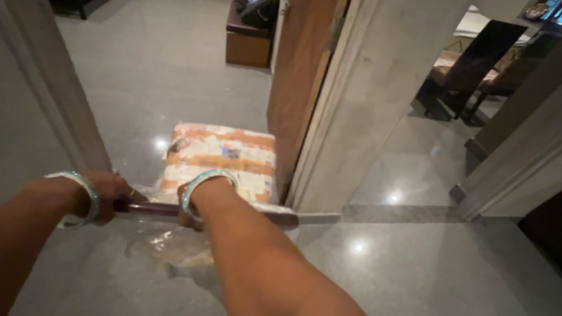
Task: The person carries a plastic-wrapped dining chair from a bedroom into a dining area and places it among other wrapped chairs around a table. The person handles the chair by its backrest and seat, moving it across rooms and positioning it in place.
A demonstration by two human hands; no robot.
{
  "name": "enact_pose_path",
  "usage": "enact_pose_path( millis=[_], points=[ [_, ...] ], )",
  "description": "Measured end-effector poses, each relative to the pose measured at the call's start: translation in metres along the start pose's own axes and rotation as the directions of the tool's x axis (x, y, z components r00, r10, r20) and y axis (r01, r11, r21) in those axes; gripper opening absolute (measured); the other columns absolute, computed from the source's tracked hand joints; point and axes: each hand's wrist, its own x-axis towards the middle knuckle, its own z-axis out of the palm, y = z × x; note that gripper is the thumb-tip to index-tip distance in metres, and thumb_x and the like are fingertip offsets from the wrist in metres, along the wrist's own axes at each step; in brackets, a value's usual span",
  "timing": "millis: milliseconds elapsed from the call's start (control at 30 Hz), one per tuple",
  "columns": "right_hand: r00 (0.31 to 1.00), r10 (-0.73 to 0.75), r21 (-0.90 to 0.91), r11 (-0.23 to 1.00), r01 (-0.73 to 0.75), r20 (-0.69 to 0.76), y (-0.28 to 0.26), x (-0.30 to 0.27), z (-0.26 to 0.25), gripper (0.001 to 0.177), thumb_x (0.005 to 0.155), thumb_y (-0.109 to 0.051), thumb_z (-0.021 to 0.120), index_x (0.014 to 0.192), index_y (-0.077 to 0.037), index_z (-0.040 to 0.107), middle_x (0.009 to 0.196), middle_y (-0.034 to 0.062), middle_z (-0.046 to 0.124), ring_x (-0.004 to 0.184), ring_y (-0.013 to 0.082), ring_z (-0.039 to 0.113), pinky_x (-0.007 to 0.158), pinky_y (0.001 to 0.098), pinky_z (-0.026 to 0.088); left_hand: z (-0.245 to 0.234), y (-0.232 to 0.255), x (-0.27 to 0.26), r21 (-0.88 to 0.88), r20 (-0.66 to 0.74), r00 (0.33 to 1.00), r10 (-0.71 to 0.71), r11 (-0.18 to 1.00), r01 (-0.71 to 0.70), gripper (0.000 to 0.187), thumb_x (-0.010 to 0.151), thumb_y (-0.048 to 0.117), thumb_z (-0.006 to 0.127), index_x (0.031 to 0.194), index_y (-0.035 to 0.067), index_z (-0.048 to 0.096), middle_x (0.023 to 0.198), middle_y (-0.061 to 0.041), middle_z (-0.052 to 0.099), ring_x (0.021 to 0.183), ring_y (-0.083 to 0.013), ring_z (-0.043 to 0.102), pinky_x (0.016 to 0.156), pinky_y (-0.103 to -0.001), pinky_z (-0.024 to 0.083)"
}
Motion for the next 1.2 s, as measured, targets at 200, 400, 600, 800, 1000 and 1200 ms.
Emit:
enact_pose_path(
  millis=[200,400,600,800,1000,1200],
  points=[
    [0.998,0.062,0.037,0.997,-0.062,-0.004,-0.005,0.031,-0.022,0.046,0.064,-0.018,0.079,0.11,-0.011,0.078,0.116,0.0176,0.075,0.108,0.0325,0.072,0.088,0.0484,0.058,-0.001,-0.045,0.025,-0.105,-0.037,0.999,-0.013,0.994,0.009,0.048,0.08,0.006,0.065,0.123,0.026,0.076,0.106,-0.006,0.081,0.1,-0.023,0.075,0.09,-0.038,0.058],
    [0.991,0.132,0.092,0.987,-0.129,-0.023,-0.005,0.06,-0.046,0.048,0.064,-0.017,0.078,0.112,-0.013,0.078,0.116,0.0169,0.075,0.108,0.0321,0.073,0.088,0.0481,0.058,-0.033,-0.056,0.043,-0.12,-0.018,1.0,0.024,0.992,-0.026,0.043,0.082,0.013,0.07,0.124,0.023,0.076,0.115,-0.006,0.08,0.108,-0.0225,0.074,0.096,-0.035,0.057],
    [0.977,0.213,0.151,0.966,-0.209,-0.011,-0.002,0.068,-0.047,0.051,0.064,-0.017,0.077,0.114,-0.014,0.077,0.116,0.0163,0.075,0.108,0.0317,0.073,0.088,0.0478,0.058,-0.069,-0.047,0.038,-0.13,0.089,0.99,0.108,0.987,-0.096,0.073,0.074,-0.002,0.055,0.135,0.036,0.071,0.116,-0.006,0.082,0.105,-0.0236,0.075,0.094,-0.037,0.058],
    [0.964,0.264,0.182,0.947,-0.265,0.029,-0.011,0.049,-0.015,0.053,0.063,-0.016,0.075,0.117,-0.015,0.077,0.116,0.0157,0.076,0.108,0.0313,0.073,0.089,0.0476,0.058,-0.078,-0.044,0.047,-0.223,0.29,0.941,0.171,0.969,-0.108,0.088,0.055,-0.001,0.074,0.137,0.031,0.071,0.127,-0.004,0.079,0.113,-0.0251,0.071,0.097,-0.041,0.055],
    [0.958,0.283,0.201,0.937,-0.287,0.05,-0.023,0.029,0.006,0.056,0.063,-0.016,0.074,0.119,-0.017,0.076,0.117,0.0151,0.076,0.108,0.0309,0.073,0.089,0.0473,0.058,-0.054,-0.051,0.061,-0.15,0.269,0.945,0.188,0.977,-0.151,0.09,0.053,0.007,0.081,0.14,0.03,0.069,0.13,-0.001,0.076,0.118,-0.0232,0.069,0.099,-0.041,0.055],
    [0.941,0.336,0.227,0.913,-0.338,0.05,-0.023,0.017,0.017,0.059,0.063,-0.015,0.073,0.121,-0.018,0.075,0.117,0.0145,0.076,0.108,0.0304,0.073,0.089,0.047,0.057,-0.049,-0.05,0.053,-0.091,0.26,0.933,0.247,0.969,-0.231,0.088,0.057,0.008,0.082,0.141,0.029,0.066,0.133,0.0,0.076,0.121,-0.0209,0.068,0.102,-0.039,0.055]
  ],
)
